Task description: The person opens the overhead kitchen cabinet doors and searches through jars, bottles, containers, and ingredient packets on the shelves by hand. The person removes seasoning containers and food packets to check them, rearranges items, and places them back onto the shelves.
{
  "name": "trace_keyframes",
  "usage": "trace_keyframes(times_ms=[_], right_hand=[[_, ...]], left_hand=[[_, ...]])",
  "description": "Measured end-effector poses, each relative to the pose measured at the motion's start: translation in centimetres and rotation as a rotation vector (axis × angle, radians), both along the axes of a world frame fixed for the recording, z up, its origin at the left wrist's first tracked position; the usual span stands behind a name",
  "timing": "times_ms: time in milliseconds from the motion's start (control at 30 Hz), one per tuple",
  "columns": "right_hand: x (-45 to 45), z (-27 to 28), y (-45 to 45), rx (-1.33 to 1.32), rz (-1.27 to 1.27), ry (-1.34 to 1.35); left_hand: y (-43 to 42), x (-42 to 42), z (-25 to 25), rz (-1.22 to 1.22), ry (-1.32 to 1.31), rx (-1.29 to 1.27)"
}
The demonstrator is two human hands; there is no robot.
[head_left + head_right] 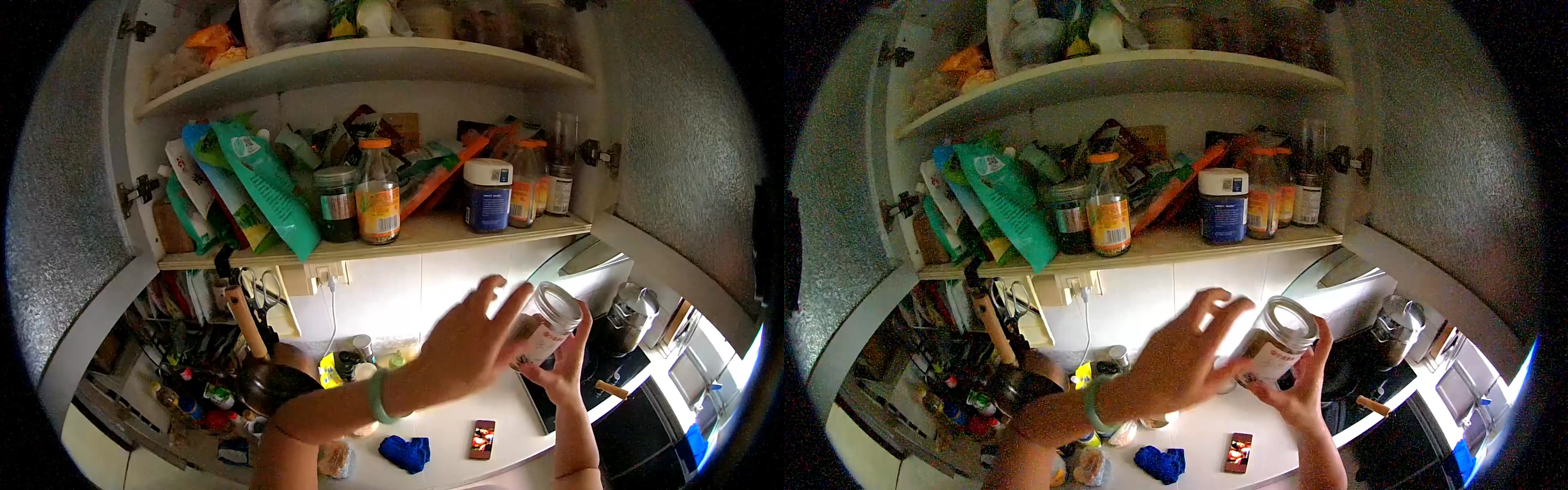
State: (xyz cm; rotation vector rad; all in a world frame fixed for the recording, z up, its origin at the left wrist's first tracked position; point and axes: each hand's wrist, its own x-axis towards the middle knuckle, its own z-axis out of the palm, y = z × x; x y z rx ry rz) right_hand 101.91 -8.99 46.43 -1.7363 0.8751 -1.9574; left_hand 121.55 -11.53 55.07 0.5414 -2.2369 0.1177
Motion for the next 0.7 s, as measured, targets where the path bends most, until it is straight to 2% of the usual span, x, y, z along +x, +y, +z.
trace_keyframes(times_ms=[100,167,233,300,367,400,433,533,633,700], right_hand=[[-0.8,-0.3,0.5,0.030,-0.011,0.016],[-1.3,-0.6,0.6,0.034,-0.030,0.045],[-1.6,-0.9,0.7,0.071,-0.089,0.100],[-1.5,-0.6,0.8,0.056,-0.089,0.127],[-1.2,-0.3,1.0,0.043,-0.096,0.149],[-0.9,-0.1,1.1,0.037,-0.088,0.147],[-0.8,0.1,1.2,0.029,-0.081,0.144],[-0.9,-0.1,1.3,0.014,-0.105,0.178],[-1.0,-0.4,1.8,0.030,-0.105,0.161],[-1.3,-0.8,2.1,0.024,-0.106,0.154]], left_hand=[[-1.9,1.5,1.8,0.126,0.003,-0.146],[-3.2,1.7,1.7,0.146,0.014,-0.155],[-4.1,1.4,1.2,0.181,-0.049,-0.054],[-4.6,0.6,0.9,0.167,0.032,-0.130],[-5.4,-0.1,2.3,0.295,0.244,-0.346],[-6.5,-0.3,3.0,0.349,0.247,-0.403],[-7.5,-0.7,3.5,0.344,0.248,-0.404],[-9.2,-2.2,4.8,0.350,0.283,-0.118],[-10.1,-3.6,5.3,0.436,0.284,-0.024],[-10.8,-4.2,5.2,0.422,0.315,-0.051]])
